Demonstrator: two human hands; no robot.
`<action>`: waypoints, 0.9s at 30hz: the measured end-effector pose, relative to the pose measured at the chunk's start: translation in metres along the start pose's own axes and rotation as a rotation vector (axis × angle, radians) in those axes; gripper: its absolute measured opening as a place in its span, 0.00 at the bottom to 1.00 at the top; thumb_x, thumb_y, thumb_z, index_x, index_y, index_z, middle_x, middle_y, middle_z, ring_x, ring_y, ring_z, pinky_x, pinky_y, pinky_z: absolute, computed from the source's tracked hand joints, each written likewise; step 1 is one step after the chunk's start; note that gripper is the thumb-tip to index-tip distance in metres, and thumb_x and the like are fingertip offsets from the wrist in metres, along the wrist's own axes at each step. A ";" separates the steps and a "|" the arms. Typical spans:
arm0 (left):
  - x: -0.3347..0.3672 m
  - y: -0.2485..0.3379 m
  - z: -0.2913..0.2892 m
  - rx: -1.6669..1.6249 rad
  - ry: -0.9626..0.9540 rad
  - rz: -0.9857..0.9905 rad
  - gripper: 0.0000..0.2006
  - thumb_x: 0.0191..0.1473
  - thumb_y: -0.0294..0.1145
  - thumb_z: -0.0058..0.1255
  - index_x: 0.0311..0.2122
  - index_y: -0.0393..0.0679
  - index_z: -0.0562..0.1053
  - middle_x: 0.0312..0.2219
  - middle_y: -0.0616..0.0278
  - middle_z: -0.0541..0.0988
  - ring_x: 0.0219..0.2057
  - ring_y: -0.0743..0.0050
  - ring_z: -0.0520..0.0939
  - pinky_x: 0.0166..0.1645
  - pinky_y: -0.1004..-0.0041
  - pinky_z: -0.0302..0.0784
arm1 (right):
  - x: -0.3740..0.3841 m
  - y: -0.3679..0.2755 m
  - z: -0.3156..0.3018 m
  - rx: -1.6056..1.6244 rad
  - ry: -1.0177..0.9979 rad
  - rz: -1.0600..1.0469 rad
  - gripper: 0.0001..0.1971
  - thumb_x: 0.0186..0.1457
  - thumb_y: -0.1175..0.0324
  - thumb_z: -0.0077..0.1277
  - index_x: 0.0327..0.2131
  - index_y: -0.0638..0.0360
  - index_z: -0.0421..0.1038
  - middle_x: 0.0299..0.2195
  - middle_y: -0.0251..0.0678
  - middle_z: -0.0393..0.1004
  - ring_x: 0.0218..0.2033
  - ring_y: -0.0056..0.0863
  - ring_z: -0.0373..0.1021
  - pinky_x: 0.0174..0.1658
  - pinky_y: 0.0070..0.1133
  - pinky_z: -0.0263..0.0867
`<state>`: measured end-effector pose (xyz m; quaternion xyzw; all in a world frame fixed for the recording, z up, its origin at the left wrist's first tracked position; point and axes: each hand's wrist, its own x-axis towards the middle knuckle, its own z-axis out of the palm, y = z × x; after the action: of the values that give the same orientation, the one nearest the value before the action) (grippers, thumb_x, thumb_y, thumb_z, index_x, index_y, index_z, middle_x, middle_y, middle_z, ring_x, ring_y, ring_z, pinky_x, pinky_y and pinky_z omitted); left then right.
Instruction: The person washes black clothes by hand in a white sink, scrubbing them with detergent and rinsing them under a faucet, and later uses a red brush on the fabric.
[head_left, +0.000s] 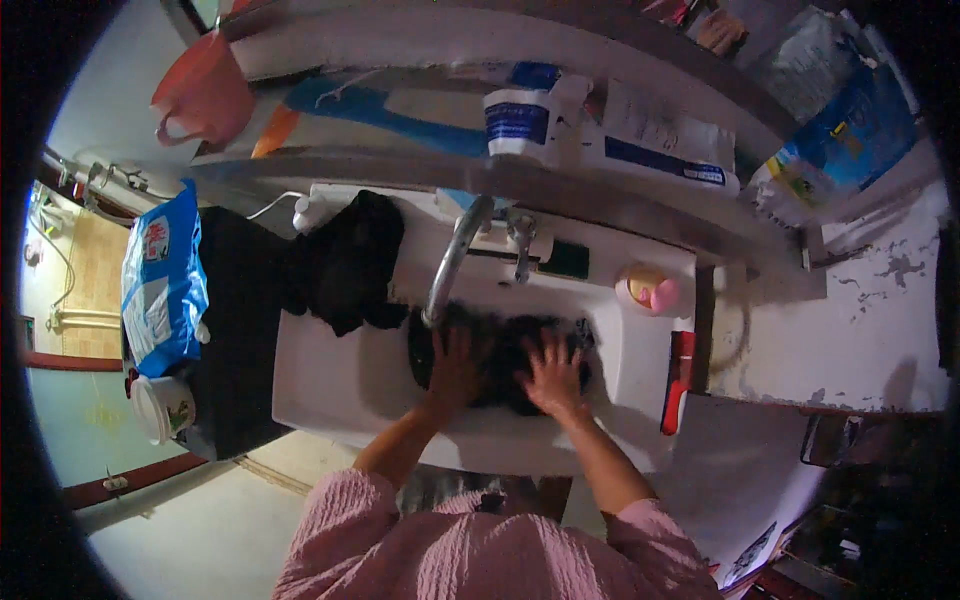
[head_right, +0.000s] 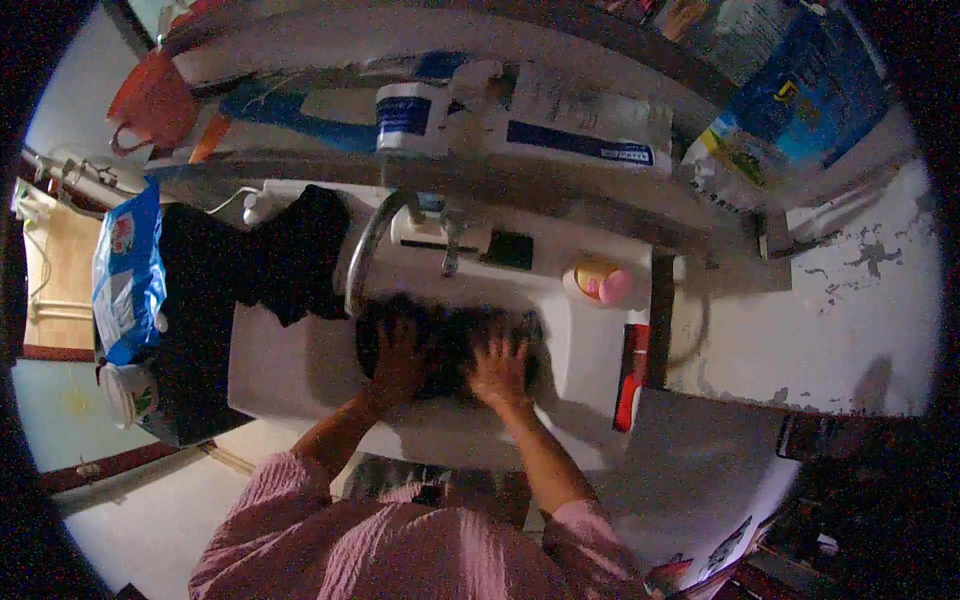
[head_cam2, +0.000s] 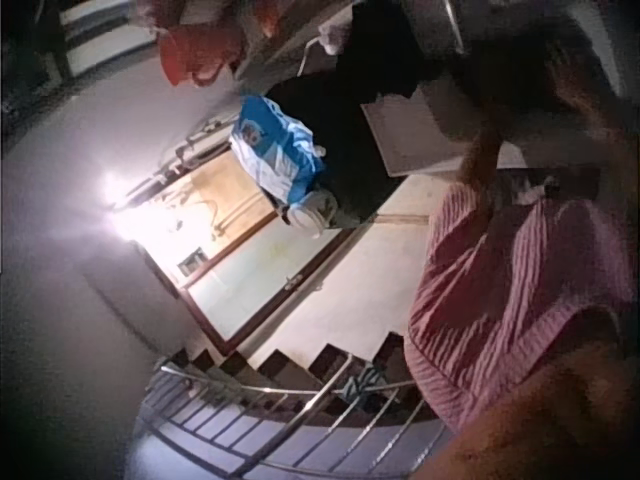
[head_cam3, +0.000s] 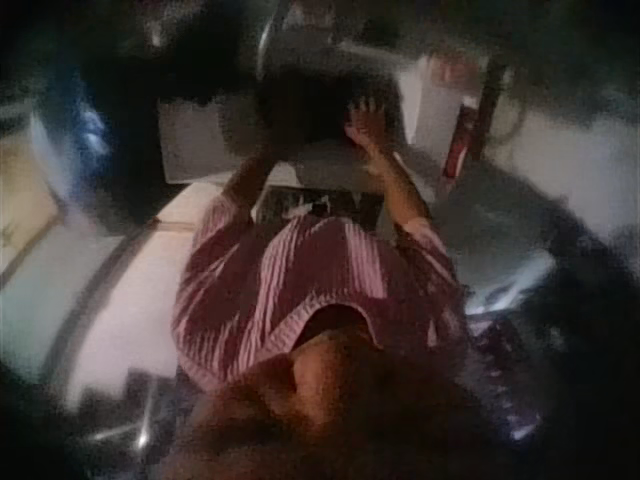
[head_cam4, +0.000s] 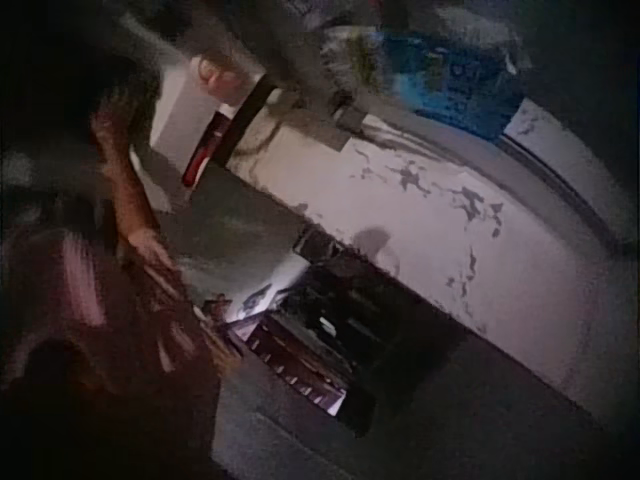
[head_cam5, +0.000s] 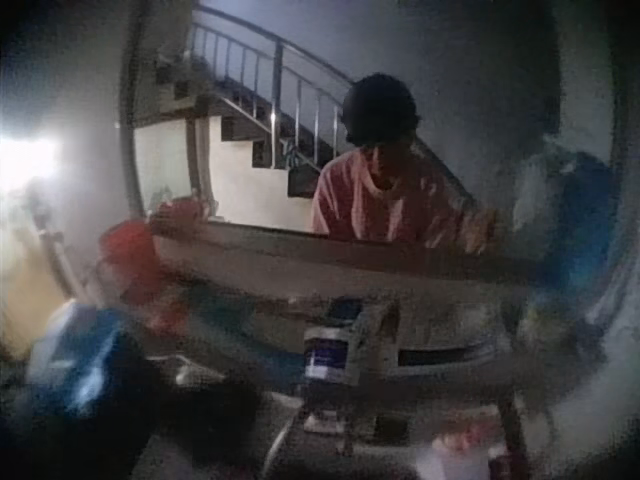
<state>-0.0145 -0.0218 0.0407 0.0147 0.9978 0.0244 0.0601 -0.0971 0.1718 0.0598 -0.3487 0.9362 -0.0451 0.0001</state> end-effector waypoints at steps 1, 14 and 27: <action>0.003 0.002 0.003 0.002 0.046 -0.013 0.25 0.49 0.47 0.41 0.54 0.55 0.60 0.51 0.45 0.59 0.52 0.43 0.60 0.52 0.39 0.49 | -0.009 -0.004 0.021 -0.092 -0.061 -0.116 0.29 0.48 0.52 0.44 0.53 0.52 0.55 0.53 0.44 0.55 0.55 0.44 0.50 0.54 0.46 0.44; 0.024 -0.009 0.008 -0.565 0.231 -0.102 0.15 0.48 0.36 0.42 0.41 0.44 0.70 0.38 0.53 0.71 0.42 0.53 0.69 0.52 0.57 0.59 | 0.018 -0.018 0.083 -0.191 -0.258 -0.178 0.15 0.46 0.67 0.41 0.39 0.58 0.66 0.34 0.39 0.70 0.36 0.42 0.67 0.42 0.46 0.56; -0.042 -0.063 -0.026 -0.740 0.050 -0.613 0.23 0.40 0.40 0.51 0.45 0.45 0.67 0.40 0.52 0.71 0.42 0.47 0.70 0.41 0.59 0.70 | -0.011 0.008 -0.006 0.958 0.131 0.462 0.13 0.51 0.65 0.46 0.37 0.63 0.66 0.32 0.36 0.69 0.34 0.28 0.65 0.38 0.22 0.63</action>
<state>0.0228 -0.0868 0.0689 -0.3029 0.8817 0.3593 0.0417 -0.0941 0.1860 0.0643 -0.0906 0.8611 -0.4879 0.1110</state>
